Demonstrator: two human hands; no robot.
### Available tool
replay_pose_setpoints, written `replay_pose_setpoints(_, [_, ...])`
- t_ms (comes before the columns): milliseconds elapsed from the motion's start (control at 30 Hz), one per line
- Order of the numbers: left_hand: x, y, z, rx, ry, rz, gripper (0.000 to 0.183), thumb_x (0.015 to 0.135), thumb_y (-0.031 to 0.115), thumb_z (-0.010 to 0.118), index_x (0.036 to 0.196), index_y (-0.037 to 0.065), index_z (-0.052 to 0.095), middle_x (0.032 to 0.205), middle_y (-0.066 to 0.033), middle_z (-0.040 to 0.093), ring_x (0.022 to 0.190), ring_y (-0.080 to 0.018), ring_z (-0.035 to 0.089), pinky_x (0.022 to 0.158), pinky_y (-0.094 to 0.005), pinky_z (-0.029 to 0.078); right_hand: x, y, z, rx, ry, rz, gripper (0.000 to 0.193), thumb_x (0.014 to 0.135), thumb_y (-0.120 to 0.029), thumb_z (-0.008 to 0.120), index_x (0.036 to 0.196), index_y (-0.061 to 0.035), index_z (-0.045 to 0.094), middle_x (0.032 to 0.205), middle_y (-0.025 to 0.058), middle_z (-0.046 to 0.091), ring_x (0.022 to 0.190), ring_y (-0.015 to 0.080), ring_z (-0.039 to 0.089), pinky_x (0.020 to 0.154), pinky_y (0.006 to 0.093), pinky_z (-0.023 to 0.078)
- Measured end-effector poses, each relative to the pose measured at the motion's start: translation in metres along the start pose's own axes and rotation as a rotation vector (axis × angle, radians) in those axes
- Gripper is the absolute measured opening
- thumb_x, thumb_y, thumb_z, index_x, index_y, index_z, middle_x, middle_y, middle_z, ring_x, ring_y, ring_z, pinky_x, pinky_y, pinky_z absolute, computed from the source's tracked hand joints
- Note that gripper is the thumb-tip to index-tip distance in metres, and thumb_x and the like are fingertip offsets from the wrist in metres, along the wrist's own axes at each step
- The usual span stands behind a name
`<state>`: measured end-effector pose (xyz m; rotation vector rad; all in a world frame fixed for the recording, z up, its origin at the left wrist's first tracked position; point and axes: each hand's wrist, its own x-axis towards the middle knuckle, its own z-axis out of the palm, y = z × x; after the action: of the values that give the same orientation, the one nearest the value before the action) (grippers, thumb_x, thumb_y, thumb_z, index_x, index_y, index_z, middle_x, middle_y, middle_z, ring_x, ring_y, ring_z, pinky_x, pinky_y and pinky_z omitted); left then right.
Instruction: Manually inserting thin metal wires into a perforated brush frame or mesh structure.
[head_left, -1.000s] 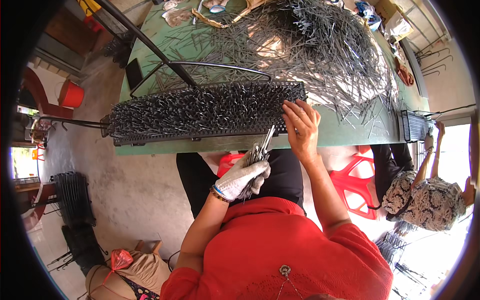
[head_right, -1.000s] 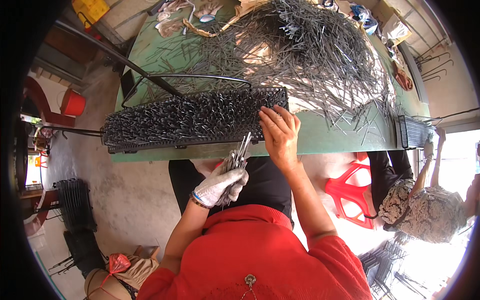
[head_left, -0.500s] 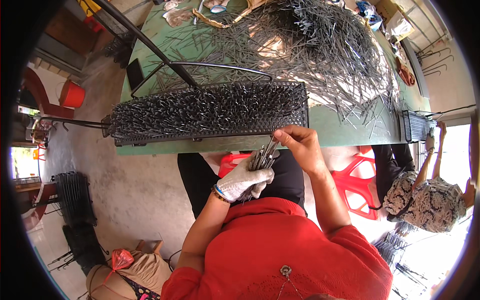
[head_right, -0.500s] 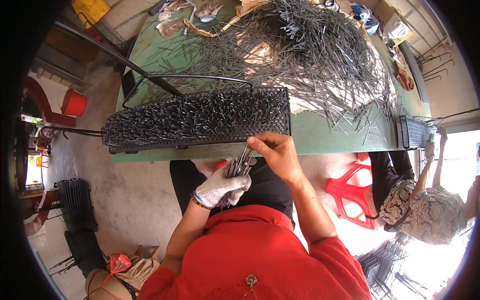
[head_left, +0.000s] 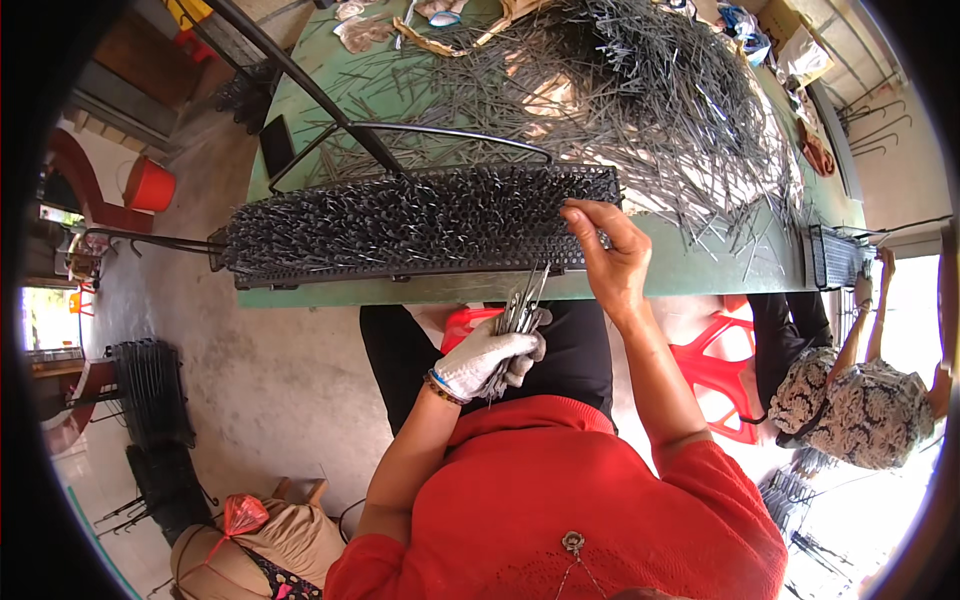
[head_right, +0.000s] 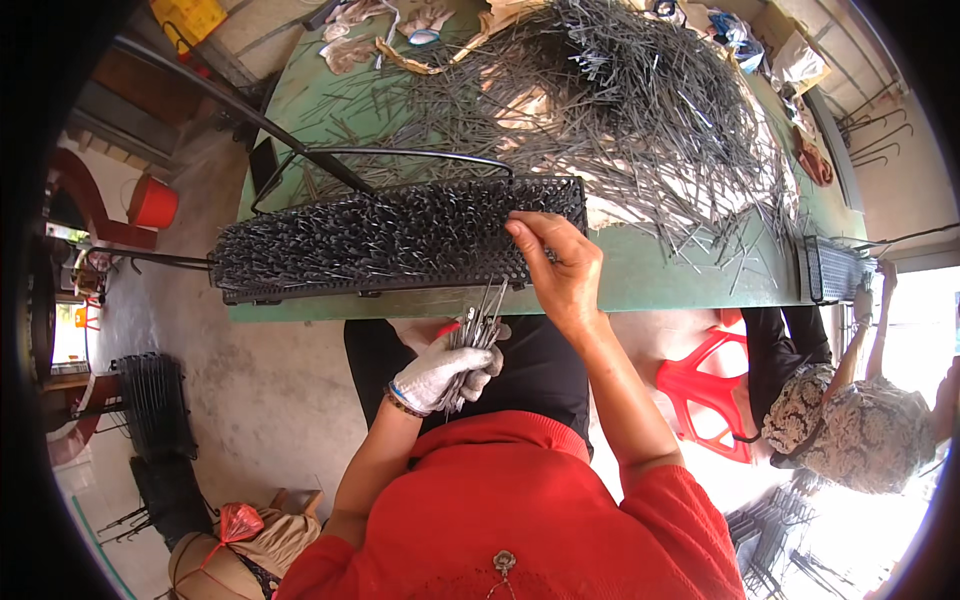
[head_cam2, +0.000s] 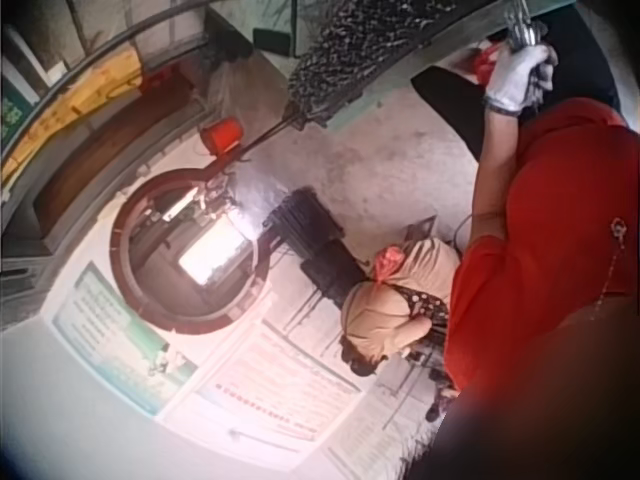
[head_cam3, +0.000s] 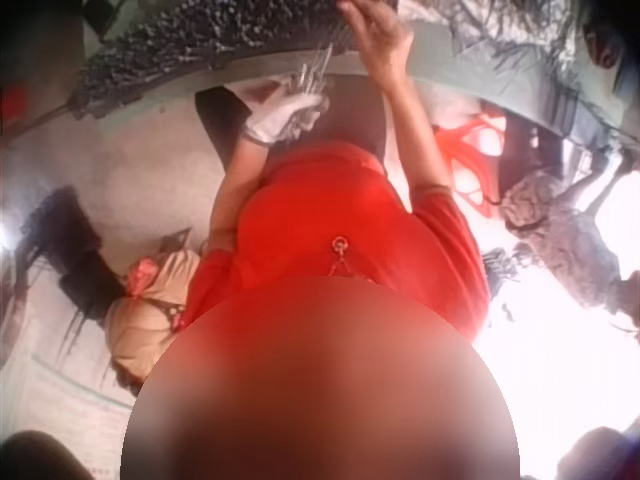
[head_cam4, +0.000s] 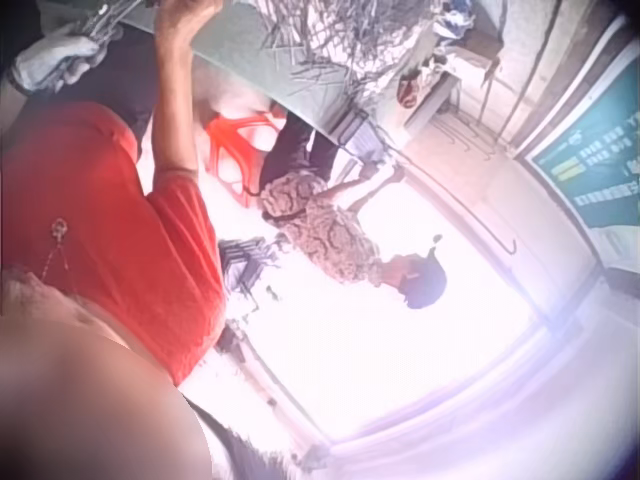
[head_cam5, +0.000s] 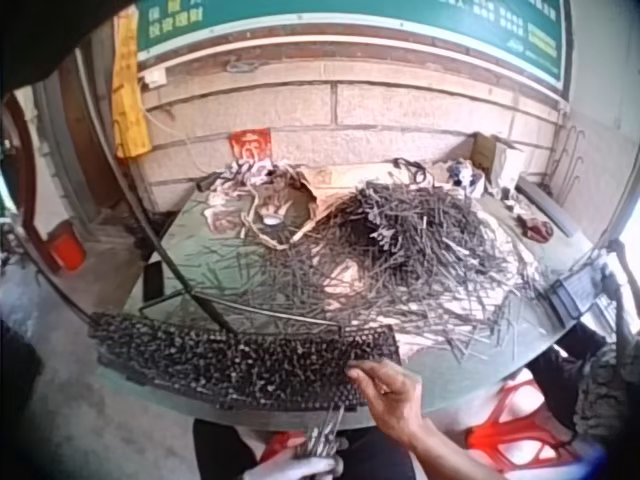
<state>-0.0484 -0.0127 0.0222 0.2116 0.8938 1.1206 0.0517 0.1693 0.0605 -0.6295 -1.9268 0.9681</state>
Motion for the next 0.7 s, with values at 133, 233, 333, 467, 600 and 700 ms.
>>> replay_pose_setpoints(133, [-0.007, 0.005, 0.006, 0.013, 0.019, 0.03, 0.047, 0.092, 0.016, 0.057, 0.135, 0.003, 0.043, 0.083, -0.0036, 0.061, 0.06, -0.0075, 0.057, 0.049, -0.0217, 0.047, 0.0, -0.002, 0.003, -0.084, -0.041, -0.038, 0.012, 0.089, -0.003, 0.066, 0.099, 0.0021, 0.069, 0.088, 0.0081, 0.07, 0.074, 0.0114, 0.064, 0.067, 0.0232, 0.051])
replay_pose_setpoints(233, [-0.009, 0.004, 0.003, 0.014, 0.019, 0.033, 0.052, 0.092, 0.015, 0.058, 0.139, 0.005, 0.04, 0.084, -0.004, 0.061, 0.06, -0.0082, 0.058, 0.05, -0.0216, 0.048, -0.004, -0.002, 0.001, -0.04, 0.013, 0.0, 0.011, 0.088, -0.003, 0.067, 0.098, 0.0019, 0.069, 0.087, 0.0083, 0.07, 0.072, 0.0127, 0.064, 0.066, 0.0244, 0.05])
replay_pose_setpoints(333, [-0.007, 0.002, -0.001, 0.049, 0.04, 0.011, 0.055, 0.092, 0.014, 0.059, 0.142, 0.009, 0.037, 0.085, -0.0046, 0.062, 0.059, -0.0085, 0.058, 0.049, -0.0217, 0.048, -0.005, -0.005, -0.002, -0.032, 0.07, -0.04, 0.011, 0.088, -0.003, 0.066, 0.098, 0.0016, 0.069, 0.087, 0.0085, 0.069, 0.071, 0.0135, 0.064, 0.065, 0.0248, 0.05])
replay_pose_setpoints(467, [-0.009, 0.006, 0.003, 0.061, 0.034, 0.032, 0.059, 0.091, 0.012, 0.059, 0.144, 0.012, 0.034, 0.085, -0.0051, 0.062, 0.058, -0.0087, 0.058, 0.049, -0.0222, 0.048, -0.007, -0.004, -0.003, -0.095, 0.043, -0.063, 0.01, 0.088, -0.003, 0.066, 0.097, 0.0011, 0.069, 0.086, 0.009, 0.069, 0.07, 0.0136, 0.064, 0.065, 0.0251, 0.05])
replay_pose_setpoints(600, [-0.008, 0.005, 0.005, 0.063, 0.054, 0.034, 0.053, 0.091, 0.012, 0.06, 0.139, 0.012, 0.039, 0.085, -0.005, 0.062, 0.056, -0.0079, 0.056, 0.047, -0.0215, 0.045, -0.008, -0.003, -0.001, -0.069, 0.058, -0.014, 0.01, 0.087, -0.003, 0.067, 0.096, 0.0005, 0.07, 0.086, 0.0089, 0.07, 0.071, 0.0136, 0.063, 0.065, 0.026, 0.051])
replay_pose_setpoints(700, [-0.007, 0.002, 0.001, 0.037, 0.061, 0.021, 0.047, 0.091, 0.012, 0.061, 0.134, 0.01, 0.043, 0.084, -0.0046, 0.062, 0.055, -0.0072, 0.055, 0.046, -0.0211, 0.043, -0.009, -0.002, 0.003, -0.088, 0.054, -0.061, 0.01, 0.087, -0.003, 0.068, 0.096, 0.0003, 0.07, 0.087, 0.0094, 0.07, 0.071, 0.0136, 0.064, 0.066, 0.0257, 0.05])
